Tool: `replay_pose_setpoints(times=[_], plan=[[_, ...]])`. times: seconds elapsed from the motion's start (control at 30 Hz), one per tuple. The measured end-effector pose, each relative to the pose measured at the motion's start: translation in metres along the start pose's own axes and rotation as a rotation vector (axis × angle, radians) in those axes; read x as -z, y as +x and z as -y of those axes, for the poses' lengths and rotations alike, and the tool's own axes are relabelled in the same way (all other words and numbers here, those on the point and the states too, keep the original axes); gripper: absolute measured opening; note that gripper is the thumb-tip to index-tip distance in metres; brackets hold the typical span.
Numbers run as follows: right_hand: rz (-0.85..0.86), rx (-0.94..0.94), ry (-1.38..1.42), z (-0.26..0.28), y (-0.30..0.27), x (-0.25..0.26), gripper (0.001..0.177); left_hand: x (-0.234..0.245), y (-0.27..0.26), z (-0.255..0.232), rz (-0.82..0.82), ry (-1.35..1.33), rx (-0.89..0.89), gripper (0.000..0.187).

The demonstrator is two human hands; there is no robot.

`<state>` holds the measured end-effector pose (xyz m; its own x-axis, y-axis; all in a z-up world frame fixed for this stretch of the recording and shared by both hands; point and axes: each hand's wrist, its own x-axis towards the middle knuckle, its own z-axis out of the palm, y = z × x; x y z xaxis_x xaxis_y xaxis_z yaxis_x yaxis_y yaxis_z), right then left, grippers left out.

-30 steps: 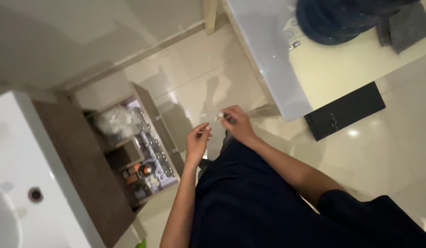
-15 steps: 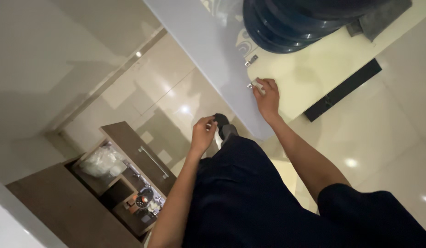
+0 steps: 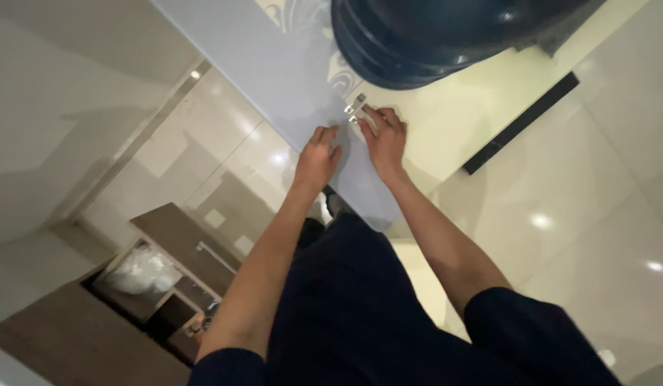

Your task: The person repeatedly retrieves small metal and plastic hardware items from a cabinet under a sink and places them on a nearby table. The items include metal brackets, a plastic mesh container, a white plastic fitting, and small orange boxes.

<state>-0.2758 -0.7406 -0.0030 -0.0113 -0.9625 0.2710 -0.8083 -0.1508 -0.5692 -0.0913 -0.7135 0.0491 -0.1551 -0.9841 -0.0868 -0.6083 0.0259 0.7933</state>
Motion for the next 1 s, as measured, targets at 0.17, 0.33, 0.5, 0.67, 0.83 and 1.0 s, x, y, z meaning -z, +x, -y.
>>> replay_pose_setpoints(times=[0.17, 0.33, 0.5, 0.67, 0.83, 1.0], plan=[[0.039, -0.087, 0.058, -0.013, 0.010, -0.005, 0.036, -0.015, 0.026, 0.013, 0.007, 0.082, -0.056, 0.054], [0.134, -0.278, 0.198, -0.021, 0.014, 0.002, 0.055, -0.029, 0.048, 0.021, -0.008, 0.041, 0.016, 0.055], [0.004, 0.013, 0.015, -0.022, 0.012, -0.003, 0.047, -0.037, 0.053, 0.012, -0.028, -0.095, 0.115, 0.051], [0.046, 0.001, -0.009, -0.021, 0.012, -0.003, 0.045, -0.042, 0.060, 0.004, -0.085, -0.099, 0.118, 0.053], [0.085, 0.025, -0.041, -0.018, 0.014, 0.000, 0.045, -0.048, 0.064, -0.001, -0.146, -0.119, 0.193, 0.042], [0.092, 0.048, -0.089, -0.016, 0.016, 0.003, 0.049, -0.043, 0.063, -0.005, -0.147, -0.117, 0.166, 0.039]])
